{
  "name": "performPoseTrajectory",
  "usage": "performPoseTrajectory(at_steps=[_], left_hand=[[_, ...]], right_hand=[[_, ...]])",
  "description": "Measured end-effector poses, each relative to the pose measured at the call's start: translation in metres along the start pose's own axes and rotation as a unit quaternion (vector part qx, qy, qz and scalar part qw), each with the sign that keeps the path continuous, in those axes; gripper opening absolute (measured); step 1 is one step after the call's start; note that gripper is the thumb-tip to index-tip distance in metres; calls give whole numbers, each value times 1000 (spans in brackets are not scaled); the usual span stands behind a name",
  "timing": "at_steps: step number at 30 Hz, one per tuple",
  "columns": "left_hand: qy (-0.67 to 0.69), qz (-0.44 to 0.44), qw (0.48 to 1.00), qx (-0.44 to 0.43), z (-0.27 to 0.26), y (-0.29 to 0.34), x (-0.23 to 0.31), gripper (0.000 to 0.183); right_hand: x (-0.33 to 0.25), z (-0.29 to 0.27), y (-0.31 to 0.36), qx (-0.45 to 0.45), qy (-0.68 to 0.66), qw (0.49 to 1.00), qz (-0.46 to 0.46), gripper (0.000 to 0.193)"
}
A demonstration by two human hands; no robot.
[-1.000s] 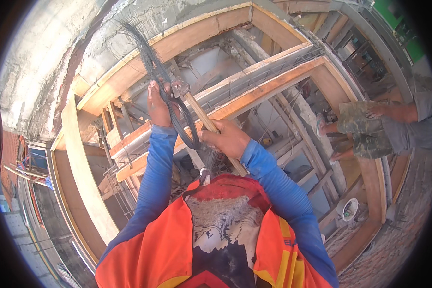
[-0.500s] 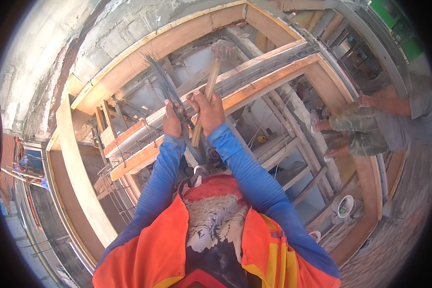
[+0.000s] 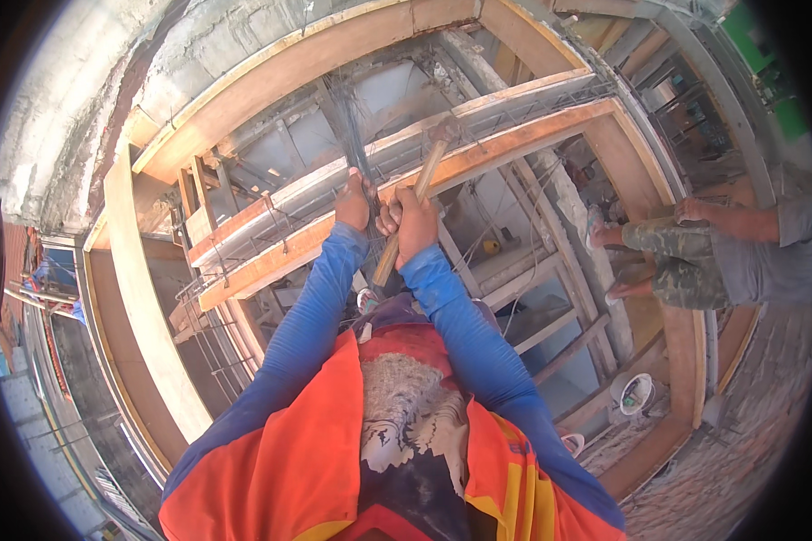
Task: The person uses a hammer to secure wooden planks and metal rebar within a curved concrete formwork structure. They repeatedly strike the wood to adjust its position and secure it against the rebar grid. Another worker is visible nearby, also working on the construction site.
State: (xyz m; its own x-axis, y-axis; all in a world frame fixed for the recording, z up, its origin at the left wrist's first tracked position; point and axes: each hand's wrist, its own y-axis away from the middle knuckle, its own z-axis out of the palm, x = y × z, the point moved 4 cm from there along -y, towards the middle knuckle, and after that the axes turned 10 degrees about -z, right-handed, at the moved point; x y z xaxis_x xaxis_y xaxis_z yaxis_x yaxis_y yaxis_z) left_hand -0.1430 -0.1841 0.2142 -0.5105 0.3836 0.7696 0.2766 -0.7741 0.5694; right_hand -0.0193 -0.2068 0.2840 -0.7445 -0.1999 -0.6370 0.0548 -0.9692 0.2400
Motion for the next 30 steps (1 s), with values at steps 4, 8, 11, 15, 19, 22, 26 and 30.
performPoseTrajectory(at_steps=[4,8,11,15,19,22,26,30], left_hand=[[24,-1,990,140,-28,-62,-32,47],[-339,111,803,477,-273,-137,33,61],[-414,135,802,409,-264,-92,80,57],[-523,77,749,399,-341,-81,67,49],[-588,-13,716,377,-358,-126,17,47],[-636,-70,682,355,-366,-154,-23,48],[-643,4,622,446,-314,-130,-46,53],[-352,234,895,145,-165,-60,1,31]], right_hand=[[-16,-29,14,62,-29,998,3,24],[-53,-87,86,58,50,997,27,24],[-118,-154,99,115,64,990,-45,24],[-157,-181,95,156,44,985,-64,23],[-163,-152,77,141,70,985,-70,24],[-153,-115,55,126,77,986,-72,23],[-152,-88,18,87,62,991,-81,23],[-147,-56,-14,14,30,996,-78,25]])
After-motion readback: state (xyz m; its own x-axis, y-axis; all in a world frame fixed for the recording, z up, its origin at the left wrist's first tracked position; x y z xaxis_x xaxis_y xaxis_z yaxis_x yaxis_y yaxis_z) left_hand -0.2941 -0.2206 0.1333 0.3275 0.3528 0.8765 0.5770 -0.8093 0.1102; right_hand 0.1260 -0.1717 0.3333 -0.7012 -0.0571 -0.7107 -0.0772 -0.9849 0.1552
